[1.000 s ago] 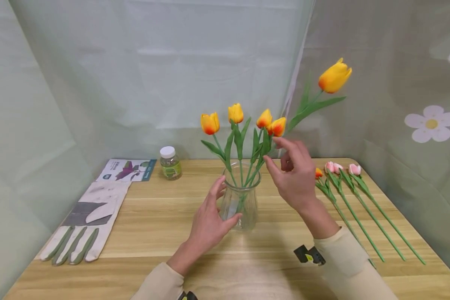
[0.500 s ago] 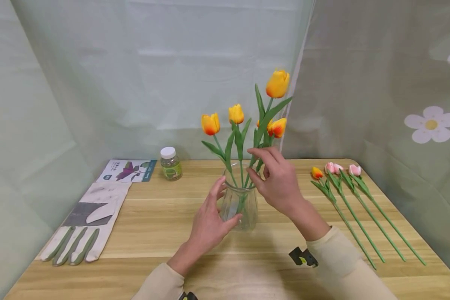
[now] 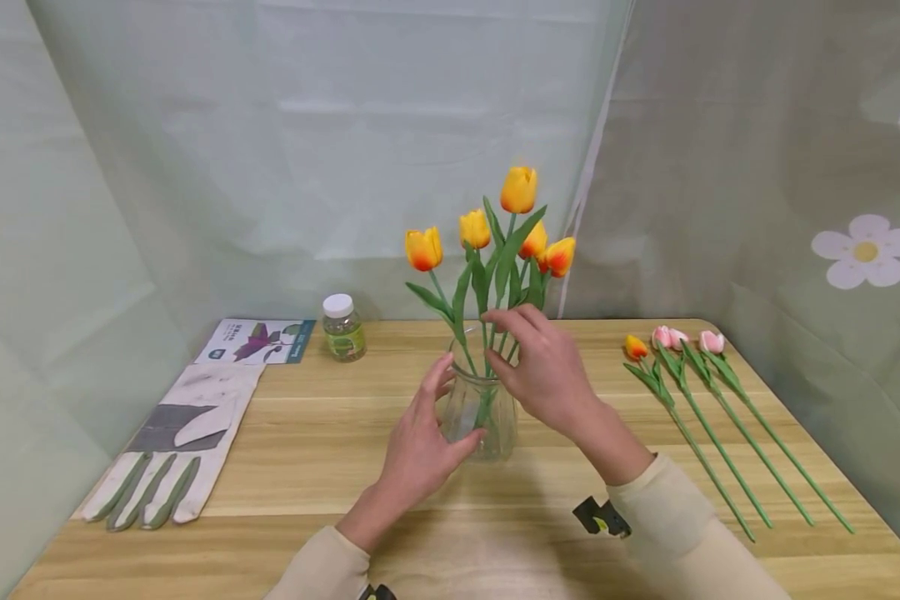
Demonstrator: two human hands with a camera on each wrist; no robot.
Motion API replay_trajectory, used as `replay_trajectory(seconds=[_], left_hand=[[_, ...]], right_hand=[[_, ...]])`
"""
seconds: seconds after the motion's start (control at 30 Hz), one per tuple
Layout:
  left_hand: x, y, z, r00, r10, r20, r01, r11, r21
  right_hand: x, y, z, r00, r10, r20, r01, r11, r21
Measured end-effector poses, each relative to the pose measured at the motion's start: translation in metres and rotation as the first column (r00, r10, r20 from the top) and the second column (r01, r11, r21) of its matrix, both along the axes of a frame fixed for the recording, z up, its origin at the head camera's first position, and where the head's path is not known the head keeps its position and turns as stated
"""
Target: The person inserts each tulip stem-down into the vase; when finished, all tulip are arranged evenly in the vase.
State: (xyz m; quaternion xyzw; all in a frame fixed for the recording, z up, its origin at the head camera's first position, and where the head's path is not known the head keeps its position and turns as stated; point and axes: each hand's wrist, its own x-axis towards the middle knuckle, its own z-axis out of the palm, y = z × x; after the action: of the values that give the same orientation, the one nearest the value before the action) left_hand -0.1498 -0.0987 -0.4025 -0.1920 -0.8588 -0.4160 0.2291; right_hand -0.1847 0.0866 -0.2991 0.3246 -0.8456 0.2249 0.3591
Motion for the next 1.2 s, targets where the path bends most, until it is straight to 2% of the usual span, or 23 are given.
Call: replay_trajectory(seconds=[0.2,0.43,0.53,0.63,0.87,1.07,1.2], left_hand=[[0.000,0.000,0.000,1.000,-0.007,-0.006,0.007,1.000,0.008],[-0.001,0.000,-0.001,1.000,0.007,-0.014,-0.007,1.000,0.000],[-0.001,0.000,-0.002,1.000,0.007,-0.018,-0.007,1.000,-0.006],[-0.001,0.000,-0.001,1.000,0.002,-0.019,-0.002,1.000,0.000],[-0.001,0.001,0.000,1.000,0.004,-0.016,-0.004,1.000,-0.003],[0.000,0.001,0.001,1.000,0.008,-0.001,-0.008,1.000,0.007],[0.000,0.001,0.000,1.000,0.005,-0.008,-0.005,1.000,0.008]], right_hand=[[0.003,-0.001,0.000,1.000,-0.009,0.003,0.009,1.000,-0.012],[0.004,0.005,-0.003,0.995,0.048,-0.089,-0.056,0.995,-0.080],[0.003,0.013,-0.004,0.988,0.058,-0.142,-0.075,0.990,-0.120],[0.003,0.023,-0.005,0.985,0.066,-0.159,-0.093,0.981,-0.172],[0.002,0.050,-0.012,0.994,0.074,-0.082,-0.095,0.949,-0.302],[-0.005,0.074,-0.023,0.999,0.046,0.028,-0.032,0.922,-0.385],[-0.008,0.088,-0.034,0.992,0.017,0.126,0.039,0.902,-0.430]])
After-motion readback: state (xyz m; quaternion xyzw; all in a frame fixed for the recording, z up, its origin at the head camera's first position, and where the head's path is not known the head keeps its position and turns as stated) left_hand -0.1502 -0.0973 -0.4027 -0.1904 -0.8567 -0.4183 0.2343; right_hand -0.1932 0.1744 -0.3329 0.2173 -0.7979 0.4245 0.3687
